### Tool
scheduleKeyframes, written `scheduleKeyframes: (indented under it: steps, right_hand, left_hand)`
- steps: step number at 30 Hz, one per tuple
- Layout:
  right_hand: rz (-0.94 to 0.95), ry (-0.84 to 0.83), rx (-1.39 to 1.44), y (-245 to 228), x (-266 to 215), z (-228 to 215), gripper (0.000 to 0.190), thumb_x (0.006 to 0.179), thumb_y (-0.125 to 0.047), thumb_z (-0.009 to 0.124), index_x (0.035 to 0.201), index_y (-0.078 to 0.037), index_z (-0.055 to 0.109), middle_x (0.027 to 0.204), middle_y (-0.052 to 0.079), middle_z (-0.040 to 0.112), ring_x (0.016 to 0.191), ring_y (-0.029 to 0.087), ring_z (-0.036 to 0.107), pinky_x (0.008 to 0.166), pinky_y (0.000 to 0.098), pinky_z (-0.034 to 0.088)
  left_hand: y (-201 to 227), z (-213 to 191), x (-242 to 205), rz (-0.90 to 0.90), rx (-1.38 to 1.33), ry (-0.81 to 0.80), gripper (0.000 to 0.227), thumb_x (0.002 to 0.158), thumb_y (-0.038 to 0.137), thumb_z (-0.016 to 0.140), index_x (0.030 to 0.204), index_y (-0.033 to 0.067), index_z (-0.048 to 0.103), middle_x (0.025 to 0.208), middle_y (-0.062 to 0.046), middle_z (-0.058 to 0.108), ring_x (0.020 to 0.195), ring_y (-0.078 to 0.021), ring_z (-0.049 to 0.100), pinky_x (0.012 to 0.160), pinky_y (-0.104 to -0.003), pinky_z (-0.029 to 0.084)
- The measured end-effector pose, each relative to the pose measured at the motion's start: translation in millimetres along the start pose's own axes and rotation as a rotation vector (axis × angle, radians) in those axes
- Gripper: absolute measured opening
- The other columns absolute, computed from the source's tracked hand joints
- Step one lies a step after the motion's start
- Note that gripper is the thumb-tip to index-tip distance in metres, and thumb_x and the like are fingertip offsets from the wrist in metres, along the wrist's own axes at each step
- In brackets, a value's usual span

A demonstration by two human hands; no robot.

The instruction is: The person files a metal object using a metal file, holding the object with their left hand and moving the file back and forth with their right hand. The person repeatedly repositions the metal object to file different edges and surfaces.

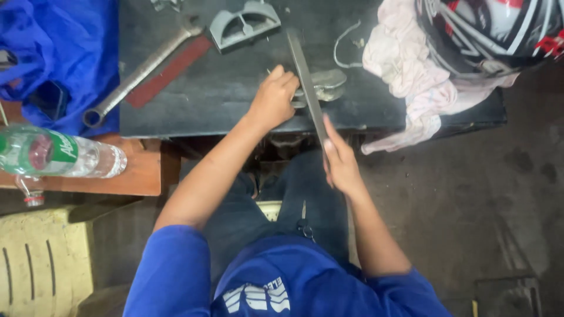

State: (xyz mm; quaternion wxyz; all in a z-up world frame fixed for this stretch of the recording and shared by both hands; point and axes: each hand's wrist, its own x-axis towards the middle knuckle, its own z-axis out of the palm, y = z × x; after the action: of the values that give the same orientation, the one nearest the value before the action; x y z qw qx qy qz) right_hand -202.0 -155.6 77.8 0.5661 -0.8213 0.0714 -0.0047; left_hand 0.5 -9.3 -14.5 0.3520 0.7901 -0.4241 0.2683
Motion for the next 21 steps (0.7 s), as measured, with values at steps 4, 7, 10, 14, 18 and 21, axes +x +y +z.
scheduleKeyframes:
  steps: [4, 7, 10, 14, 18, 21]
  right_hand:
    - [0.034, -0.019, -0.005, 3, 7, -3, 0.051, 0.102, -0.01, 0.036, 0.152, -0.021, 0.041, 0.047, 0.013, 0.052, 0.029, 0.022, 0.054, 0.019, 0.0248, 0.041]
    - [-0.082, -0.047, -0.004, -4, 40, 2, 0.051, 0.104, -0.007, 0.036, 0.152, -0.022, 0.04, 0.049, 0.012, 0.053, 0.031, 0.022, 0.056, 0.02, 0.0243, 0.042]
    - [-0.133, -0.03, 0.096, -7, 42, 10, 0.05, 0.105, -0.008, 0.034, 0.153, -0.022, 0.04, 0.047, 0.014, 0.051, 0.029, 0.023, 0.053, 0.018, 0.0257, 0.041]
    - [-0.034, 0.003, -0.005, -1, 2, 6, 0.051, 0.103, -0.009, 0.034, 0.152, -0.021, 0.04, 0.048, 0.014, 0.053, 0.03, 0.022, 0.054, 0.019, 0.0257, 0.041]
    - [0.032, -0.079, 0.036, -8, 19, 6, 0.057, 0.104, -0.039, 0.037, 0.158, -0.025, 0.027, 0.052, 0.003, 0.042, 0.03, 0.011, 0.038, 0.025, 0.0251, 0.035]
    - [-0.042, -0.058, 0.098, -11, 56, 19, 0.057, 0.104, -0.046, 0.038, 0.158, -0.029, 0.025, 0.052, 0.002, 0.043, 0.032, 0.01, 0.039, 0.023, 0.0251, 0.035]
  left_hand:
    - [11, -2, -4, -0.012, 0.048, -0.01, 0.031, 0.051, 0.002, 0.071, 0.076, 0.0081, 0.056, 0.073, -0.01, 0.055, 0.078, -0.0297, 0.054, 0.076, -0.036, 0.048]
    - [8, 0, -2, 0.035, 0.102, -0.042, 0.029, 0.053, 0.002, 0.071, 0.077, 0.0083, 0.058, 0.076, -0.008, 0.056, 0.082, -0.0287, 0.053, 0.076, -0.036, 0.048]
    - [10, -9, 3, 0.001, 0.023, -0.014, 0.021, 0.061, 0.0, 0.067, 0.077, 0.0069, 0.056, 0.073, -0.01, 0.054, 0.079, -0.0304, 0.053, 0.073, -0.036, 0.049]
    - [5, -3, 5, -0.017, 0.052, -0.017, 0.025, 0.058, 0.002, 0.069, 0.078, 0.0086, 0.057, 0.074, -0.009, 0.056, 0.08, -0.029, 0.054, 0.08, -0.034, 0.048]
    - [19, -18, 9, 0.028, 0.018, -0.08, 0.017, 0.068, -0.01, 0.059, 0.082, -0.0016, 0.055, 0.079, -0.014, 0.052, 0.08, -0.0375, 0.047, 0.07, -0.046, 0.047]
    - [20, -23, 13, -0.04, -0.072, -0.097, 0.019, 0.066, -0.015, 0.052, 0.072, 0.0025, 0.045, 0.073, -0.013, 0.046, 0.075, -0.0352, 0.043, 0.06, -0.047, 0.039]
